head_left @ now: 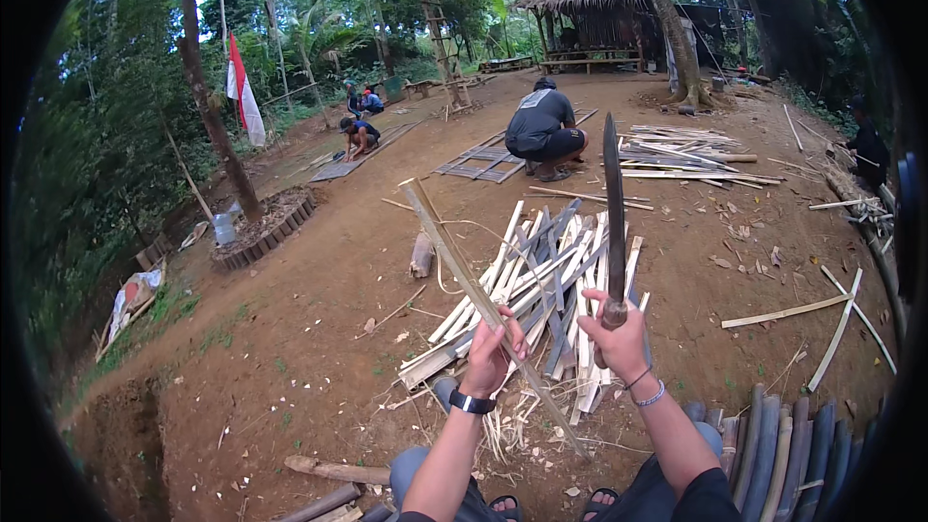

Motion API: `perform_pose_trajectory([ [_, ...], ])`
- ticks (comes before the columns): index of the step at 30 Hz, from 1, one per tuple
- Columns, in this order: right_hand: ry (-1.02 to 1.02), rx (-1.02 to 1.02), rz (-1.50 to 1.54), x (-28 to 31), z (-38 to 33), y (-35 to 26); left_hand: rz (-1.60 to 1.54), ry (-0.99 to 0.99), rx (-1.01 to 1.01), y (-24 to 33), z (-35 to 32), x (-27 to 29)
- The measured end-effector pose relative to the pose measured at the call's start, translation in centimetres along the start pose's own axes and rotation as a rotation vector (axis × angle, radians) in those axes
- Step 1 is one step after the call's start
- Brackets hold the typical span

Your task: The person uses a machete to shave and smooth long strips of bamboo, repeatedly running the blade along the edges and surface of the wood while holding it by hand over a pile of shavings.

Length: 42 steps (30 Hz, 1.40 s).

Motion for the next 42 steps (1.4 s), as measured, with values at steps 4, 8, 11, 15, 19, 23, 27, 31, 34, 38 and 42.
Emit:
perform_pose_trajectory([
  [4, -0.123, 0.099, 0.076, -3.2, 5.8, -9.1, 0.024, -0.031, 0.031, -1.1, -0.2, -1.3],
  [8, -0.337, 0.249, 0.05, -8.4, 8.5, -14.1, 0.036, -0.079, 0.044, -0.8, -0.5, -2.7],
  [11, -0.436, 0.202, 0.006, -10.6, 7.8, -15.7, 0.044, -0.078, 0.058, -0.8, -0.7, -2.9],
  [15, -0.503, 0.129, -0.177, -11.3, 7.1, -15.0, 0.066, -0.075, 0.069, -0.8, -0.8, -3.1],
  [19, -0.455, 0.197, -0.119, -11.0, 6.6, -16.7, 0.045, -0.048, 0.066, -0.7, -0.9, -2.1],
  [23, -0.474, 0.205, -0.009, -10.4, 6.7, -19.3, 0.091, -0.02, 0.061, -0.9, -0.8, -2.2],
  [27, -0.472, 0.171, -0.105, -9.3, 7.1, -20.4, 0.134, 0.181, -0.034, -1.4, -0.2, 0.7],
  [31, -0.403, 0.15, -0.306, -6.5, 7.5, -19.3, 0.119, 0.292, -0.064, 0.7, -0.9, 3.5],
  [34, -0.223, 0.265, -0.597, -2.0, 8.7, -16.3, 0.106, 0.34, -0.061, 1.7, -1.4, 4.9],
  [38, 0.11, 0.325, -1.055, 6.1, 10.5, -10.2, 0.085, 0.413, -0.145, 2.3, -1.2, 6.9],
  [42, 0.161, 0.122, -0.997, 10.2, 7.5, -4.8, 0.007, 0.47, -0.246, 5.3, -2.0, 7.1],
])
Point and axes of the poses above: each hand's wrist, its own z-axis towards the middle knuckle, its own x-axis out of the back of the hand, y = z × x, the point moved 7 cm from there along z, towards the middle knuckle, and after that the axes turned 6 degrees about y, right-handed, at the moved point
